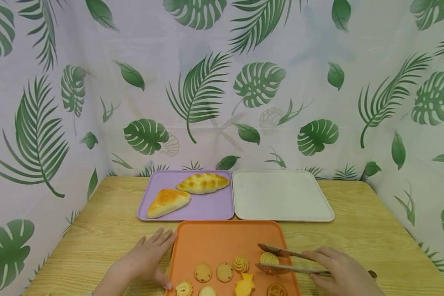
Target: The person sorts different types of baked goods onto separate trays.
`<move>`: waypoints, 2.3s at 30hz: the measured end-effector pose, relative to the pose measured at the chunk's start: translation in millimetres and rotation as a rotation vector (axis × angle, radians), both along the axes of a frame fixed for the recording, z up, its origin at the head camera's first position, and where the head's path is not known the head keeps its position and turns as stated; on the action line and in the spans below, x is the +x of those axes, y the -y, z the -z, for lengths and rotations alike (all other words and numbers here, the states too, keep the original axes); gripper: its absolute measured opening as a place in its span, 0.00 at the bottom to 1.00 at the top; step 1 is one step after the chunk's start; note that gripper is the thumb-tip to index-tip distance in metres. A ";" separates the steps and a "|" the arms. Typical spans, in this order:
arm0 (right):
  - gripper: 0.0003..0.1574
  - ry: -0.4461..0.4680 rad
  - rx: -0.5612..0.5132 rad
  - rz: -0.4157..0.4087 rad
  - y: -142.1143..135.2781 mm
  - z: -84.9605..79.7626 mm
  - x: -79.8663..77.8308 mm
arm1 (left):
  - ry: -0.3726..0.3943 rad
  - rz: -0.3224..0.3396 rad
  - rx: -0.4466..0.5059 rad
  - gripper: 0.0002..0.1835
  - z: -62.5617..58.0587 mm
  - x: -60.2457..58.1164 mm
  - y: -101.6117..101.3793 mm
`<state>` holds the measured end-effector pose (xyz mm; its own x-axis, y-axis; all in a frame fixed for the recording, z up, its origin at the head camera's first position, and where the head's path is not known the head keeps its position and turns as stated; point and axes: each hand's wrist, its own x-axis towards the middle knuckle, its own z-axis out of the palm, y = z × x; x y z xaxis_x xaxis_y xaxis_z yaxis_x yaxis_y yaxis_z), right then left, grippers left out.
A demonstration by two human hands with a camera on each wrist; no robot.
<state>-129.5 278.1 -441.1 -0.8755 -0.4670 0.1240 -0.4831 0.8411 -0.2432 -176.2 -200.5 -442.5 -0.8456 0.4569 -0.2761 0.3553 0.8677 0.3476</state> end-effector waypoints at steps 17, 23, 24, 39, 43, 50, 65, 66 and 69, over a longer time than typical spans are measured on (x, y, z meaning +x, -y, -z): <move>0.28 -0.267 0.036 0.106 -4.5 -18.9 -18.8 | -0.007 0.003 0.003 0.67 0.2 0.7 0.3; 0.29 -0.328 0.047 0.102 -13.9 -28.6 -33.8 | -0.005 0.001 0.004 0.67 0.4 0.4 0.5; 0.29 -0.339 0.044 0.098 -15.6 -30.1 -36.7 | -0.005 0.001 0.004 0.67 0.5 0.3 0.6; 0.27 -0.237 0.054 0.167 -37.0 -44.5 -88.8 | 0.000 0.001 0.001 0.67 3.1 -1.1 1.4; 0.26 -0.181 0.059 0.201 -42.9 -41.5 -107.8 | 0.002 -0.002 -0.001 0.67 2.3 -1.0 1.3; 0.29 -0.115 0.093 0.263 -56.2 -32.4 -141.6 | 0.000 0.000 -0.001 0.67 1.7 -0.4 1.2; 0.35 0.052 0.084 0.419 -76.8 -17.4 -190.6 | -0.015 0.008 -0.004 0.67 2.0 -1.2 1.2; 0.35 0.056 0.076 0.427 -77.3 -16.7 -192.2 | -0.014 0.009 -0.004 0.67 2.1 -1.3 1.2; 0.35 0.066 0.061 0.443 -78.8 -14.0 -196.3 | -0.010 0.009 -0.003 0.67 2.7 -1.8 1.4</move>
